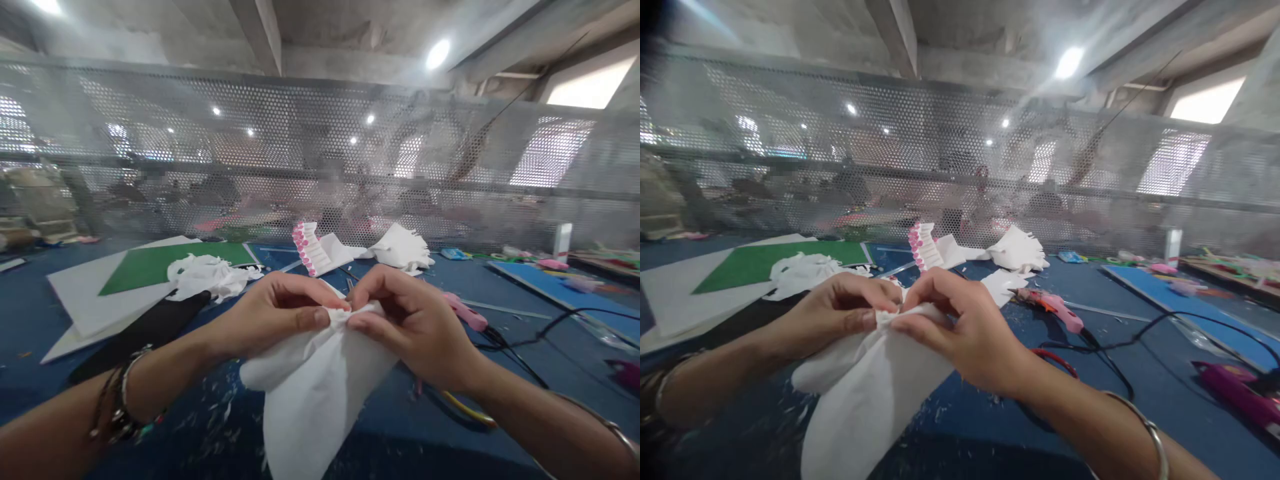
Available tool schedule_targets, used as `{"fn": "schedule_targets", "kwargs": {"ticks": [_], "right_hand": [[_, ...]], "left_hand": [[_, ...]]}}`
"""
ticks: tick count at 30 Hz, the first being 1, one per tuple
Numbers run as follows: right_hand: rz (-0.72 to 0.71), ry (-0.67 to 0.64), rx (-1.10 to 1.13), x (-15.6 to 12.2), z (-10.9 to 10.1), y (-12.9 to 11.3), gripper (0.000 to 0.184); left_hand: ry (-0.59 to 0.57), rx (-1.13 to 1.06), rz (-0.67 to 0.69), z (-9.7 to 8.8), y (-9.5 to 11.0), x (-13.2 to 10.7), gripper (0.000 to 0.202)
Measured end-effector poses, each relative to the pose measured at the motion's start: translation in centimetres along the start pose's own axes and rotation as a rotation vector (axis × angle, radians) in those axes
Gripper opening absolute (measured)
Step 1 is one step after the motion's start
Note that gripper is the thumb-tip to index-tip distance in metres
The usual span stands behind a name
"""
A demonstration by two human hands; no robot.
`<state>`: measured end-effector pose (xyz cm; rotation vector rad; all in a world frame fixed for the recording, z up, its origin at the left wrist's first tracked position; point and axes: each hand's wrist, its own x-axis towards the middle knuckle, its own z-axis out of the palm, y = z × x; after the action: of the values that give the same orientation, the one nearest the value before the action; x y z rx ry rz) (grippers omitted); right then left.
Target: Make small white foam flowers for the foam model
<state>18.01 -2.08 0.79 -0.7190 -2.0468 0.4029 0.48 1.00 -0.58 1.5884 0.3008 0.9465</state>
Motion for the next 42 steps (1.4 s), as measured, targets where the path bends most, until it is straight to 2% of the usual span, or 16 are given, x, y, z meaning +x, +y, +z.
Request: {"fn": "schedule_targets", "kwargs": {"ticks": [3, 6, 9, 14, 19, 22, 30, 36, 42], "right_hand": [[-0.025, 0.015, 0.048, -0.2, 0.5, 0.2, 0.009], [-0.039, 0.006, 0.112, -0.4, 0.7, 0.1, 0.015], [-0.045, 0.004, 0.125, -0.5, 0.7, -0.2, 0.008], [-0.045, 0.037, 0.088, -0.6, 0.9, -0.5, 0.004], [-0.121, 0.092, 0.001, -0.9, 1.3, -0.3, 0.005], [-0.199, 0.142, -0.06, -1.0, 1.3, -0.5, 0.007], [-0.369, 0.196, -0.296, -1.2, 0.9, -0.7, 0.006], [-0.499, 0.212, -0.311, -0.9, 1.0, 0.8, 0.006], [-0.519, 0.222, -0.373, -1.0, 1.0, 1.2, 0.011]], "left_hand": [[-0.069, -0.044, 0.026, -0.4, -0.3, 0.0, 0.005], [-0.074, -0.084, 0.005, -0.4, -0.3, -0.1, 0.009], [-0.085, -0.154, -0.022, -0.2, -0.1, -0.2, 0.018], [-0.073, -0.144, -0.055, 0.0, -0.1, -0.1, 0.012], [-0.05, -0.113, 0.029, 0.2, 0.1, -0.2, 0.005], [-0.012, 0.009, 0.102, 0.6, 0.4, -0.3, 0.006], [0.223, 0.44, 0.249, 1.8, 1.2, -1.0, 0.01], [0.252, 0.571, 0.346, 1.9, 0.8, -1.1, 0.015], [0.294, 0.661, 0.427, 1.9, -0.3, -1.1, 0.017]]}}
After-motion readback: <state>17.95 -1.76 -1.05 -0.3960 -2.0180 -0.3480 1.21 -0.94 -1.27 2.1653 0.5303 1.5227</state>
